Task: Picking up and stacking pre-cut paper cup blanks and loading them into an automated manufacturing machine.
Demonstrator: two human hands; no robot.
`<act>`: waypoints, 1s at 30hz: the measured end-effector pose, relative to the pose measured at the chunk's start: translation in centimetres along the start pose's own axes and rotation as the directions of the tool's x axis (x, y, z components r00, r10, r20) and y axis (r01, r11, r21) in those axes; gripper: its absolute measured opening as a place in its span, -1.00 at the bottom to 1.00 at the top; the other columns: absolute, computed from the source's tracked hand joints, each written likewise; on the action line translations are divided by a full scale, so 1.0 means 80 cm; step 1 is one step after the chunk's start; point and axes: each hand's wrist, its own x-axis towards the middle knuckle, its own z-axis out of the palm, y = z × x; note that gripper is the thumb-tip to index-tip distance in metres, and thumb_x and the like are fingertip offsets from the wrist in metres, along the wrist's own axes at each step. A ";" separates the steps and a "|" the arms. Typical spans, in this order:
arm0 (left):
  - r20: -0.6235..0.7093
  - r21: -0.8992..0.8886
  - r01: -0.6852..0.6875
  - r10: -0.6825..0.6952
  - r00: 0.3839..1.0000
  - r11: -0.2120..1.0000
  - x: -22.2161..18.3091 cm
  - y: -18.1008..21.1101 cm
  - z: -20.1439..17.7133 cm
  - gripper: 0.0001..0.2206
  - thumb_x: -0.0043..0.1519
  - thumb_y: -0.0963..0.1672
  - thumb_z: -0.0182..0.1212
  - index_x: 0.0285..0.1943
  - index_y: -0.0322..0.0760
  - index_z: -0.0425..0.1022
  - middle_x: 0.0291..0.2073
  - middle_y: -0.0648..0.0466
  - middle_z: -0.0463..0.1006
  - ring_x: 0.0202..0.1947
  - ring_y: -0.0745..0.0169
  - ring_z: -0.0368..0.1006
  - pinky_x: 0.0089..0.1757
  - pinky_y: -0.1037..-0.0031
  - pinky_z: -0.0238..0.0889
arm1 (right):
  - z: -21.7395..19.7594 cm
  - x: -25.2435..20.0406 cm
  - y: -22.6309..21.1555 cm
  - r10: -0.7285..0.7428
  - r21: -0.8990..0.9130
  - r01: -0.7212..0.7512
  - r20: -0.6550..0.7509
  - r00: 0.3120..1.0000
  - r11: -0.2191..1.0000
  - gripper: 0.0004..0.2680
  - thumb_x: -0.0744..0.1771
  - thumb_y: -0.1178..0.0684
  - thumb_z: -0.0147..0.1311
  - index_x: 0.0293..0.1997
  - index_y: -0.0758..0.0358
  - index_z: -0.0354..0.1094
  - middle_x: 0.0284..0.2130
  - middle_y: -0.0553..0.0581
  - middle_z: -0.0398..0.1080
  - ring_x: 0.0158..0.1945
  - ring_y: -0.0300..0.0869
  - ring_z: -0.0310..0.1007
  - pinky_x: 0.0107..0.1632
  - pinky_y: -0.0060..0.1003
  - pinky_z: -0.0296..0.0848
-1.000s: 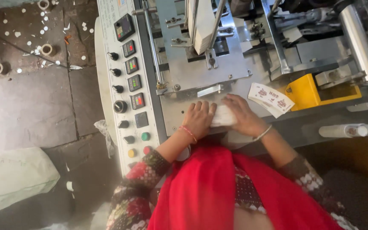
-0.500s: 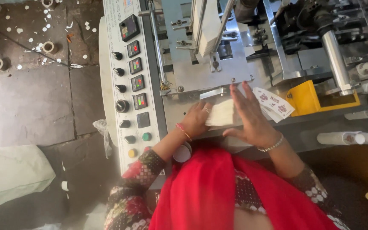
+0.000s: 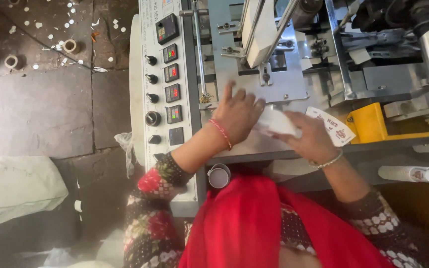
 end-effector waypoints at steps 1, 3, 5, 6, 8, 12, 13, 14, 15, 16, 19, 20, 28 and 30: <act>-0.193 0.086 0.046 -0.029 0.981 0.995 -0.004 0.009 -0.053 -0.63 0.18 -0.12 0.17 0.19 -0.29 0.47 -0.03 -0.08 0.53 0.16 -0.15 0.36 0.25 -0.12 -0.17 | -0.022 0.011 -0.025 0.054 0.096 -0.049 -0.054 0.997 0.994 -0.54 0.22 -0.03 0.36 0.18 0.37 0.38 -0.03 0.28 0.54 -0.07 -0.05 0.59 -0.04 -0.14 0.57; -0.378 0.163 0.108 -0.039 0.925 0.981 -0.009 0.024 -0.120 -0.64 0.33 -0.08 0.16 0.26 -0.31 0.46 0.10 -0.07 0.53 0.35 -0.20 0.28 0.39 -0.29 -0.42 | -0.047 0.022 -0.063 0.114 0.196 -0.092 -0.103 0.988 0.976 -0.55 0.24 -0.03 0.35 0.18 0.39 0.38 -0.09 0.25 0.56 -0.14 -0.11 0.63 -0.11 -0.19 0.58; -0.525 0.087 0.061 -0.006 0.851 0.994 -0.011 0.039 -0.150 -0.47 0.44 0.04 0.12 0.50 -0.34 0.32 0.38 -0.17 0.34 0.54 -0.15 0.05 0.42 -0.41 -0.59 | -0.054 0.022 -0.091 -0.038 0.673 0.154 -0.183 0.982 0.723 -0.61 0.35 0.04 0.20 0.29 0.44 0.27 0.10 0.23 0.47 0.11 -0.15 0.55 0.10 -0.24 0.58; -0.526 0.092 0.063 -0.005 0.851 0.994 0.008 0.018 -0.113 -0.47 0.44 0.04 0.12 0.50 -0.34 0.32 0.38 -0.17 0.34 0.54 -0.15 0.05 0.42 -0.41 -0.59 | 0.003 0.038 -0.053 -0.042 0.674 0.159 -0.186 0.982 0.721 -0.61 0.35 0.04 0.20 0.29 0.44 0.27 0.10 0.23 0.47 0.11 -0.15 0.55 0.10 -0.24 0.58; -0.279 -0.004 0.187 -0.181 0.943 0.982 0.044 -0.024 -0.040 -0.22 0.34 0.26 -0.09 0.62 -0.22 0.07 0.56 -0.04 0.05 0.57 0.04 -0.12 0.34 -0.38 -0.65 | 0.121 0.037 0.017 0.289 0.952 -0.131 0.048 0.956 0.275 -0.66 0.34 0.12 0.23 0.19 0.52 0.28 0.09 0.23 0.43 0.14 -0.05 0.44 0.15 0.00 0.51; -0.166 -0.077 0.289 -0.298 0.940 0.954 0.058 -0.080 0.060 -0.20 0.29 0.27 -0.14 0.57 -0.24 0.04 0.56 0.01 0.01 0.56 0.08 -0.13 0.36 -0.24 -0.66 | 0.159 0.059 0.019 0.287 0.988 -0.152 0.149 0.946 -0.012 -0.61 0.32 0.06 0.15 0.25 0.47 0.22 0.13 0.21 0.40 0.15 -0.05 0.48 0.14 0.02 0.54; -0.171 -0.081 0.279 -0.289 0.942 0.957 0.060 -0.081 0.054 -0.20 0.31 0.26 -0.14 0.58 -0.26 0.03 0.57 0.03 0.01 0.56 0.08 -0.12 0.38 -0.20 -0.65 | 0.156 0.063 0.022 0.265 0.987 -0.160 0.146 0.953 0.031 -0.62 0.34 0.06 0.15 0.24 0.50 0.23 0.11 0.23 0.40 0.14 -0.03 0.48 0.18 -0.01 0.52; -0.167 -0.097 0.271 -0.284 0.944 0.958 0.061 -0.081 0.061 -0.20 0.33 0.25 -0.15 0.60 -0.29 0.02 0.57 0.04 0.01 0.56 0.07 -0.12 0.40 -0.16 -0.63 | 0.163 0.061 0.033 0.253 0.981 -0.178 0.155 0.955 0.073 -0.63 0.36 0.07 0.15 0.23 0.53 0.23 0.10 0.25 0.41 0.13 -0.02 0.48 0.21 -0.03 0.50; -0.161 -0.098 0.267 -0.280 0.946 0.959 0.057 -0.081 0.073 -0.20 0.33 0.25 -0.15 0.60 -0.29 0.02 0.57 0.04 0.01 0.56 0.07 -0.12 0.40 -0.16 -0.63 | 0.177 0.055 0.043 0.259 0.982 -0.178 0.155 0.953 0.069 -0.63 0.36 0.07 0.15 0.23 0.53 0.23 0.10 0.25 0.41 0.13 -0.02 0.48 0.21 -0.03 0.50; -0.159 -0.093 0.266 -0.278 0.947 0.960 0.057 -0.081 0.075 -0.19 0.32 0.26 -0.15 0.60 -0.27 -0.01 0.58 0.04 -0.02 0.56 0.08 -0.11 0.40 -0.14 -0.63 | 0.182 0.053 0.050 0.282 0.975 -0.213 0.185 0.941 0.070 -0.63 0.36 0.05 0.15 0.22 0.58 0.25 0.09 0.27 0.42 0.13 -0.02 0.48 0.21 -0.06 0.49; -0.156 -0.127 0.268 -0.286 0.945 0.955 0.055 -0.088 0.086 -0.20 0.33 0.25 -0.17 0.62 -0.23 -0.08 0.59 0.06 -0.06 0.57 0.10 -0.10 0.40 -0.14 -0.63 | 0.184 0.051 0.055 0.305 0.973 -0.222 0.192 0.933 0.068 -0.62 0.35 0.05 0.20 0.19 0.58 0.27 0.07 0.25 0.44 0.11 -0.06 0.49 0.19 -0.11 0.48; -0.156 -0.166 0.271 -0.297 0.942 0.948 0.055 -0.091 0.091 -0.21 0.35 0.24 -0.18 0.64 -0.19 -0.13 0.60 0.07 -0.08 0.57 0.10 -0.09 0.40 -0.15 -0.63 | 0.182 0.051 0.055 0.305 0.978 -0.197 0.168 0.937 0.067 -0.63 0.32 0.06 0.24 0.17 0.54 0.28 0.05 0.21 0.45 0.08 -0.09 0.49 0.18 -0.12 0.49; -0.268 -0.754 0.093 -0.434 0.860 0.650 -0.028 -0.115 0.028 -0.34 0.45 0.12 -0.25 0.67 -0.21 -0.20 0.61 -0.06 -0.06 0.52 0.04 0.09 0.40 -0.05 -0.41 | -0.076 0.084 -0.036 -0.148 0.369 0.299 -0.385 0.911 0.880 -0.70 0.37 0.02 0.29 0.18 0.36 0.42 -0.04 0.26 0.55 -0.06 -0.13 0.61 -0.07 -0.31 0.59; -0.343 -0.750 0.024 -0.420 0.841 0.661 -0.044 -0.115 0.034 -0.39 0.51 0.09 -0.15 0.64 -0.30 -0.08 0.56 -0.15 0.08 0.52 -0.09 0.08 0.37 0.02 -0.25 | -0.153 0.110 -0.059 -0.435 0.048 0.514 -0.468 0.769 0.857 -0.76 0.45 0.01 0.27 0.15 0.37 0.42 -0.06 0.30 0.55 -0.08 -0.07 0.64 -0.12 -0.30 0.59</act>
